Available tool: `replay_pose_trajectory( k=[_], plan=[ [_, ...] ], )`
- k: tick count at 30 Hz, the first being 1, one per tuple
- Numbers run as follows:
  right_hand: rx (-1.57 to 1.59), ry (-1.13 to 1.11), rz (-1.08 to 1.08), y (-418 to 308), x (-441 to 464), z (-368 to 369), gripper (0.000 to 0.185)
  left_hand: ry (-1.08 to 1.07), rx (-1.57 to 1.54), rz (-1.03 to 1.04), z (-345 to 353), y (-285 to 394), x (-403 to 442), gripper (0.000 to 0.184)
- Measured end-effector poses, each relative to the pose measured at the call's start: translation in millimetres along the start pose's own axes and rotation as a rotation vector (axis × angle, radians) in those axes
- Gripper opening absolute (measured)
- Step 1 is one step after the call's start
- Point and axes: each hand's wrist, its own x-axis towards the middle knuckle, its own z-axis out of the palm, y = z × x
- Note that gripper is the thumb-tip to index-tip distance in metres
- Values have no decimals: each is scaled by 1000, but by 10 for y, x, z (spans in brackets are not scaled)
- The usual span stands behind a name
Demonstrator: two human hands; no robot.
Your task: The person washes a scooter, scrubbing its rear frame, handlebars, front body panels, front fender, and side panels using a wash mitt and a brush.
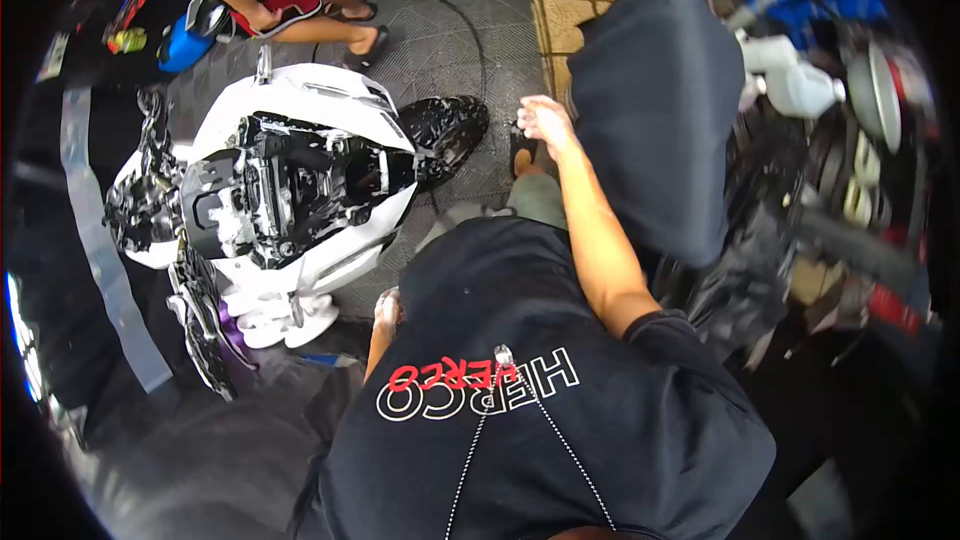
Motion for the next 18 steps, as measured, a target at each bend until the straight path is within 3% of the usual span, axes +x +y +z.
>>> replay_pose_trajectory(
  k=[2,6,10,18],
  plan=[
    [-78,12,81,-280,615,92,18,-78,-31,-55,296,113,16,31],
    [11,-247,-67,-1099,1138,432,21,-206,-67,-134,798,501,-11,31],
    [-48,-209,-53,-1696,1582,575,26,-253,-133,-199,1139,1044,26,31],
    [-207,-278,51,-2219,3023,637,24,-349,-350,-318,1650,1659,576,31]
  ],
)
